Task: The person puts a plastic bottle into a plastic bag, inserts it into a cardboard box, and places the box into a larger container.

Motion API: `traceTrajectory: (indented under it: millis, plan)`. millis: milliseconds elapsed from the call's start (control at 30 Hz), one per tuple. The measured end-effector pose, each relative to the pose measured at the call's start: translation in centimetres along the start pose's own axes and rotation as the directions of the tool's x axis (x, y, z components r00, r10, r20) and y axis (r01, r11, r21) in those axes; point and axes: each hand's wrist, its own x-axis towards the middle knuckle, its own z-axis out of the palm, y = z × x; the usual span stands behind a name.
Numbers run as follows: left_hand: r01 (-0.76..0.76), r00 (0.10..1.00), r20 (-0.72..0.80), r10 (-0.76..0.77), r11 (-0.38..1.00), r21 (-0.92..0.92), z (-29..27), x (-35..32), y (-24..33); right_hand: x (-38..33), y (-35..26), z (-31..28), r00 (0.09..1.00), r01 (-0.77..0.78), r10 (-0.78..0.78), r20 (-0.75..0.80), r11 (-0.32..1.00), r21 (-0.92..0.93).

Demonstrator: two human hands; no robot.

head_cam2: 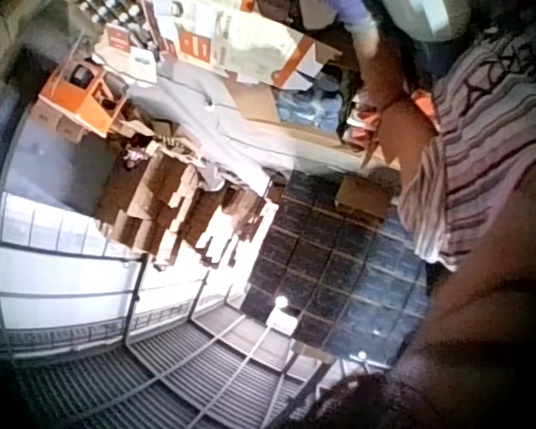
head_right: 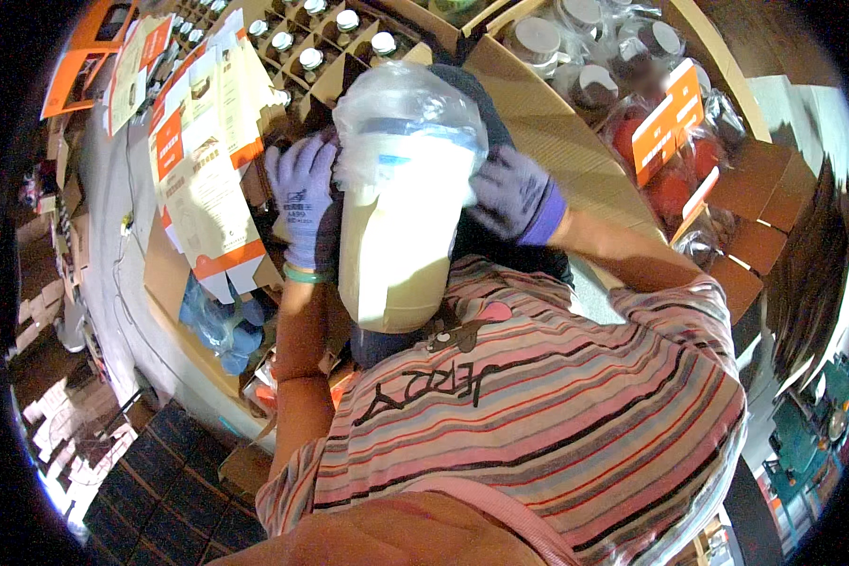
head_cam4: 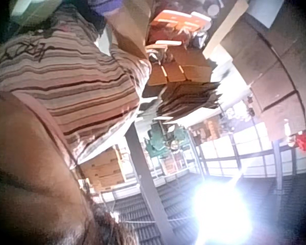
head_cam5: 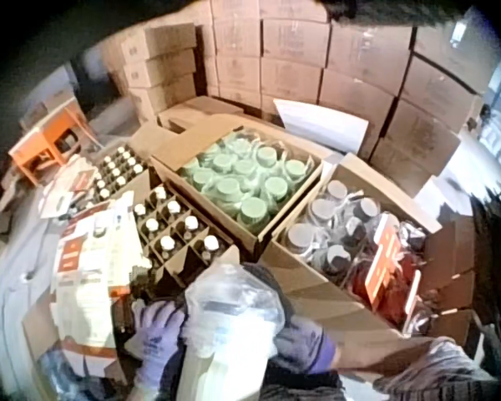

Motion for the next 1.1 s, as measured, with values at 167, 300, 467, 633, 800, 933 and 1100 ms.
traceTrajectory:
  millis: [167, 300, 467, 633, 800, 933, 1100]
  plan:
    - [0.326, 0.94, 0.082, -0.331, 0.804, -0.497, 2.1, -4.2, 0.0, 0.4, -2.6, 0.8, 0.973, -0.17, 0.2, -0.111, 0.956, 0.238]
    - [0.287, 0.832, -0.058, -0.552, 0.517, -0.807, 1.8, -8.0, 0.4, 0.6, -3.9, 1.6, 0.908, -0.358, 0.417, 0.036, 0.731, 0.581]
    - [0.331, 0.7, -0.16, -0.696, 0.515, -0.791, 1.5, -11.6, 1.0, 3.1, -2.8, 4.7, 0.947, -0.21, 0.314, -0.07, 0.767, 0.606]
    - [0.308, 0.744, -0.274, -0.609, 0.677, -0.669, 0.7, -13.0, 0.6, 7.6, 1.5, 6.5, 0.969, 0.08, -0.035, -0.246, 0.981, 0.175]
    - [0.329, 0.873, -0.245, -0.423, 0.879, -0.346, -2.2, -10.8, 1.1, 8.2, 2.3, 11.8, 0.98, -0.198, 0.059, 0.19, 0.414, 0.889]
    - [0.202, 0.923, -0.262, -0.283, 0.933, -0.299, -1.4, -13.3, 0.3, 3.4, 0.1, 16.5, 0.977, -0.142, -0.073, 0.201, 0.484, 0.863]
    - [0.292, 0.663, 0.012, -0.748, 0.243, -0.925, -1.8, -19.5, 3.5, -0.1, -8.0, 3.1, 0.978, -0.167, 0.062, 0.197, 0.797, 0.58]
